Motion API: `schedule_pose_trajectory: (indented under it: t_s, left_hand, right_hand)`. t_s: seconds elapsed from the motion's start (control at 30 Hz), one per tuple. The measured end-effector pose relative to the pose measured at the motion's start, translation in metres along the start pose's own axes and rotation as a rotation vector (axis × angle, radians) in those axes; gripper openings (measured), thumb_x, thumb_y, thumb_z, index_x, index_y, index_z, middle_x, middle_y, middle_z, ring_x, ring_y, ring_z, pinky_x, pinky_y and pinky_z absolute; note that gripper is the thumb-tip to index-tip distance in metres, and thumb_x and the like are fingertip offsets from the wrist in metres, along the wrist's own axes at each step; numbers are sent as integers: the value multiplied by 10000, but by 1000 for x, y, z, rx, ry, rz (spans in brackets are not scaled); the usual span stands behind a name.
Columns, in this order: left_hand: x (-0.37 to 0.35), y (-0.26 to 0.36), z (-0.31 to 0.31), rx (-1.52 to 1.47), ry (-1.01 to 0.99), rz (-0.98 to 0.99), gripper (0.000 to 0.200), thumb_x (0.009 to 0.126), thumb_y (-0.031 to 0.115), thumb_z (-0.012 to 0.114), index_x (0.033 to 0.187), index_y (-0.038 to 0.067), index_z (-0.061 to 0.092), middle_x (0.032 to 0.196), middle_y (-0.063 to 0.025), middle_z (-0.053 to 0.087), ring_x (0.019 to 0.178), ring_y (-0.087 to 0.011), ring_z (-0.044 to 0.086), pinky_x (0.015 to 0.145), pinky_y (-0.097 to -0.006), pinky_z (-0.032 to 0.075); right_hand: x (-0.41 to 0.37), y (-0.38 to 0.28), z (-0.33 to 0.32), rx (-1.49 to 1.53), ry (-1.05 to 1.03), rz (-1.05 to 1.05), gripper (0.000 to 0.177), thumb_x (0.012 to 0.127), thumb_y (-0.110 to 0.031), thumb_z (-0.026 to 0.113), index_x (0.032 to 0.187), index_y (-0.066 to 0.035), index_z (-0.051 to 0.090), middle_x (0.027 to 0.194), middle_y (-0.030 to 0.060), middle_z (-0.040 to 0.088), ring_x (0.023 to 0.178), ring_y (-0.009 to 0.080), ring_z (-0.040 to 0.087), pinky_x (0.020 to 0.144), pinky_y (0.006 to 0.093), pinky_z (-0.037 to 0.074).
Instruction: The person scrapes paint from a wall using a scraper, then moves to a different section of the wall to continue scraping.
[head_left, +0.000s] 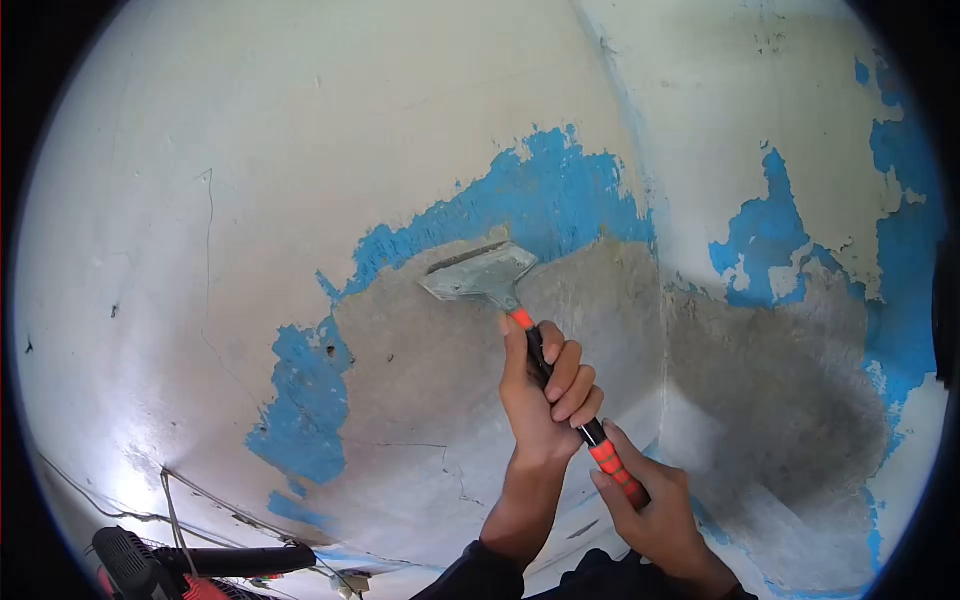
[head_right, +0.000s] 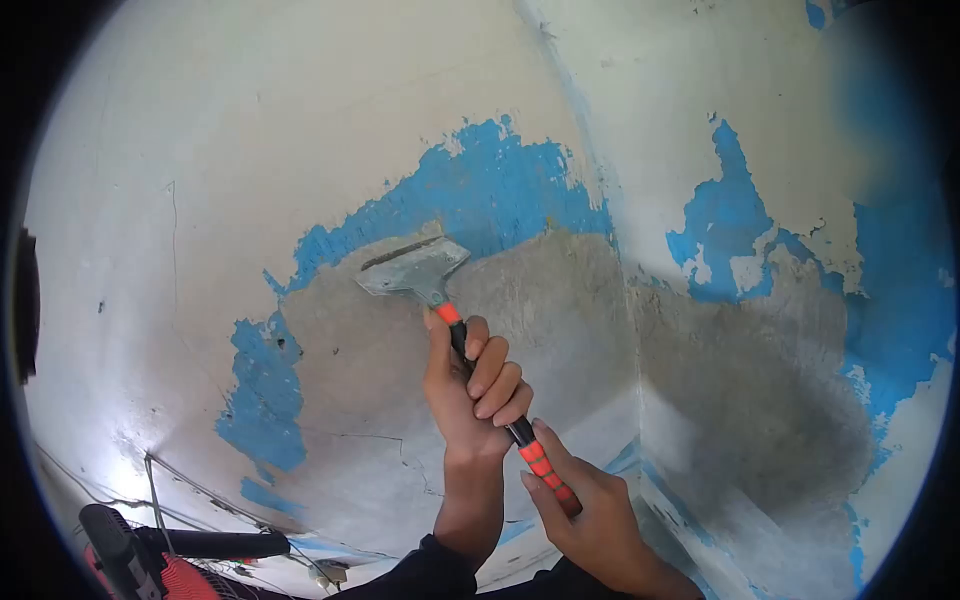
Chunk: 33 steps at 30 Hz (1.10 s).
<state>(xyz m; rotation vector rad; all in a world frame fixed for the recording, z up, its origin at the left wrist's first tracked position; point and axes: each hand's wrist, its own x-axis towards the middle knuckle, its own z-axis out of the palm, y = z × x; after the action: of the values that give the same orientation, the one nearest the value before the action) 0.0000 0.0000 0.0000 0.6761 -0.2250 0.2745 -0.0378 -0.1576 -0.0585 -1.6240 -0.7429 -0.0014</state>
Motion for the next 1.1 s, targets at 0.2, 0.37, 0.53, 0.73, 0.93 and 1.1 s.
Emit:
schedule_pose_trajectory:
  t_s: [0.2, 0.37, 0.53, 0.73, 0.93, 1.1]
  left_hand:
    - [7, -5, 5, -2, -1, 34, 507, 1006, 571, 300, 769, 137, 410, 497, 55, 292, 324, -50, 232, 285, -225, 222]
    - [4, -5, 1, 38, 24, 28, 511, 1007, 573, 296, 764, 137, 409, 498, 57, 287, 328, -47, 233, 285, -225, 222]
    - [12, -4, 6, 33, 5, 55, 518, 1002, 581, 299, 762, 137, 415, 494, 57, 285, 328, -50, 229, 285, -223, 224]
    - [5, -9, -3, 47, 34, 45, 526, 999, 589, 299, 763, 134, 421, 489, 57, 280, 327, -52, 226, 286, -222, 223]
    - [7, -7, -3, 34, 24, 43, 530, 996, 595, 300, 762, 136, 422, 487, 56, 289, 324, -52, 233, 286, -224, 226]
    - [6, -9, -6, 20, 5, 47, 527, 1001, 587, 292, 765, 134, 422, 488, 55, 297, 324, -49, 250, 287, -225, 235]
  right_hand:
    - [9, -1, -10, -14, 28, -21, 489, 876, -96, 667, 1337, -16, 527, 690, 153, 599, 558, 158, 553, 571, 293, 469]
    - [4, 12, 0, 3, 70, -64, 477, 876, -97, 670, 1324, -3, 537, 701, 164, 599, 572, 148, 549, 587, 293, 474]
    - [13, 3, -6, 33, 60, -19, 471, 877, -106, 673, 1316, 6, 541, 697, 160, 597, 584, 134, 528, 595, 287, 470]
    - [7, 17, -2, 28, 58, -18, 470, 876, -102, 673, 1318, -3, 545, 704, 161, 597, 586, 146, 527, 596, 288, 468]
    - [9, 17, -2, 20, 56, -31, 487, 865, -111, 690, 1322, -19, 549, 707, 157, 613, 588, 154, 555, 588, 291, 469]
    - [9, 19, -3, 11, 32, -18, 497, 864, -114, 695, 1327, -19, 543, 724, 164, 625, 593, 168, 583, 587, 299, 475]
